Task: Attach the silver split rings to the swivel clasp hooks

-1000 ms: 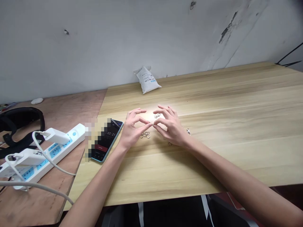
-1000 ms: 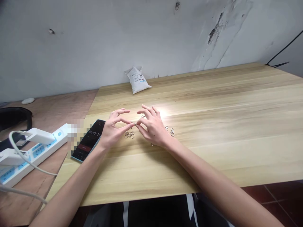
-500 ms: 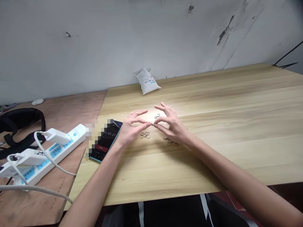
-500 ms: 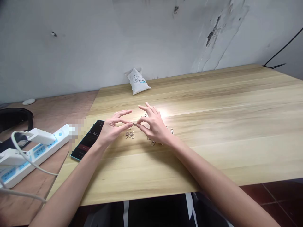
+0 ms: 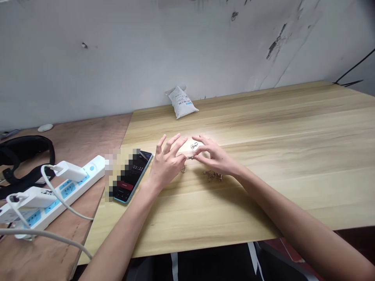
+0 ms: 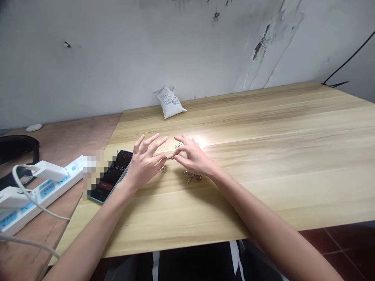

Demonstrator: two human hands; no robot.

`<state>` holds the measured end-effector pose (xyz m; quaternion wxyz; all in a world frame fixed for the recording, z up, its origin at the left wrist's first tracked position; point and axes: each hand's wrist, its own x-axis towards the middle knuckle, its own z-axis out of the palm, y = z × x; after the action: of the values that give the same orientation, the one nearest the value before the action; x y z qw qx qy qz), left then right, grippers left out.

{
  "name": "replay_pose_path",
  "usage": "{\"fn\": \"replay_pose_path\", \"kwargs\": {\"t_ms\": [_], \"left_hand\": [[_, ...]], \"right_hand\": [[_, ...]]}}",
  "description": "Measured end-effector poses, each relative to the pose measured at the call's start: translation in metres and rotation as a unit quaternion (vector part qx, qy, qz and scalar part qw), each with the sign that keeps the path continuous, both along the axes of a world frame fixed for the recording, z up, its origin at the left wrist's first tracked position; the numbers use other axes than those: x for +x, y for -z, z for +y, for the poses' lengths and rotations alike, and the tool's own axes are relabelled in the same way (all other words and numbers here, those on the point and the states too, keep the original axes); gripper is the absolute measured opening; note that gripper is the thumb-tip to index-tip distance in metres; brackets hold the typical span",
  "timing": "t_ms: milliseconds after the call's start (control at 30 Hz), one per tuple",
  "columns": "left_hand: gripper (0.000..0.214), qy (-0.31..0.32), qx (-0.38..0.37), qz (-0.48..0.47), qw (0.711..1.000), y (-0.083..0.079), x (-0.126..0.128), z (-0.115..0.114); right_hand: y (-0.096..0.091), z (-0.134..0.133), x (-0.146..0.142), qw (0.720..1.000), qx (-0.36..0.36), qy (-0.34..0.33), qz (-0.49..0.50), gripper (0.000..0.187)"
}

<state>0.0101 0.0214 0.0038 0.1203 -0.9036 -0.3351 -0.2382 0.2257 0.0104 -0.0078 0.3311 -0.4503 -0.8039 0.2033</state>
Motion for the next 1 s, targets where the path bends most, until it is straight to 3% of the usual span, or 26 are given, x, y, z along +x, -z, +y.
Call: {"fn": "replay_pose_path", "kwargs": {"t_ms": [233,533,733,867,1000], "left_hand": [[0.017,-0.002,0.034,-0.011,0.999,-0.002,0.0,-0.002],[0.009,-0.001,0.018,-0.09,0.996,-0.003,-0.007,0.002],[0.013,-0.002,0.034,-0.044,0.998,-0.002,-0.002,0.001],[0.005,-0.033,-0.026,-0.027,0.999,0.002,-0.009,0.008],[0.016,-0.069,-0.128,-0.015,0.989,0.006,-0.025,0.018]], "right_hand": [[-0.002,-0.002,-0.004,0.998,-0.044,0.006,0.041,0.016],[0.0,0.003,0.002,0.998,-0.014,0.055,0.018,0.012],[0.002,0.0,-0.002,0.999,-0.009,0.032,0.036,0.013],[0.011,0.007,0.0,0.997,0.039,0.067,-0.009,0.012],[0.024,0.023,0.007,0.988,0.091,0.113,-0.059,0.011]]}}
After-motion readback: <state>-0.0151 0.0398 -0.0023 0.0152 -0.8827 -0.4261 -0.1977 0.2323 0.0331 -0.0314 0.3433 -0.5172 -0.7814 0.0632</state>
